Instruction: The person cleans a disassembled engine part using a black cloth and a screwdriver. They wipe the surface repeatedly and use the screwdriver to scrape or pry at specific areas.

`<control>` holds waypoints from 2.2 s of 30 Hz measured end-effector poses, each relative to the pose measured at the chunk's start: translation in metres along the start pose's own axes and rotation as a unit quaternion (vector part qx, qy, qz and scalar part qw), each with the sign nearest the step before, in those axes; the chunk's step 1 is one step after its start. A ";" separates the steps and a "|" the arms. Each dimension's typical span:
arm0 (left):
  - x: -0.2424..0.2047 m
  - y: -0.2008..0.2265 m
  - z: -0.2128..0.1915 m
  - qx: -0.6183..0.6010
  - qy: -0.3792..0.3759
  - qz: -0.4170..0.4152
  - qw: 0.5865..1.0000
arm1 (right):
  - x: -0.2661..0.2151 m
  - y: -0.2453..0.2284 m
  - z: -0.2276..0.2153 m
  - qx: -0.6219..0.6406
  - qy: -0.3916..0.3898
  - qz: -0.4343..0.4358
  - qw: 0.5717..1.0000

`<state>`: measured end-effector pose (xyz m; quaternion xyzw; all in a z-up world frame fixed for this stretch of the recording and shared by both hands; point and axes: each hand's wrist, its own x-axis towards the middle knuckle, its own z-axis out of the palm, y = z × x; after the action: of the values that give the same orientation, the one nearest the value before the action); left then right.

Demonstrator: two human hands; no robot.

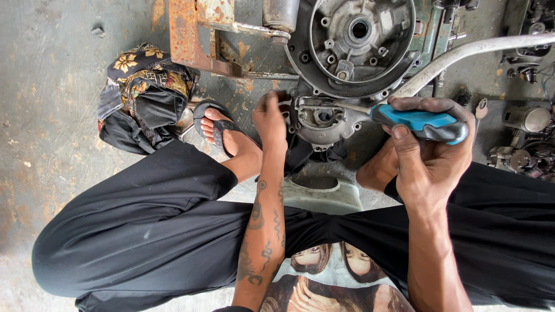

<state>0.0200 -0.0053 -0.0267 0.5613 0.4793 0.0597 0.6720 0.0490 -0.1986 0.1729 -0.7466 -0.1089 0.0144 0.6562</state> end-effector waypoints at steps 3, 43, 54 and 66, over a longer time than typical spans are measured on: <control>0.010 -0.028 -0.009 -0.157 0.002 -0.031 0.987 | 0.000 -0.002 0.001 0.014 -0.001 -0.009 1.000; -0.054 0.052 -0.018 0.233 -0.133 0.362 0.893 | 0.006 0.004 -0.013 0.054 0.029 -0.016 0.998; -0.080 0.106 0.010 0.586 -0.149 0.218 0.766 | 0.010 0.005 -0.001 0.056 0.030 0.004 0.998; -0.078 0.105 -0.009 0.454 -0.147 0.119 0.871 | 0.006 0.011 -0.020 0.076 0.043 0.004 0.996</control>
<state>0.0203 -0.0093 0.1042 0.8596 0.2794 -0.1685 0.3932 0.0598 -0.2182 0.1659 -0.6947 -0.0763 -0.0066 0.7153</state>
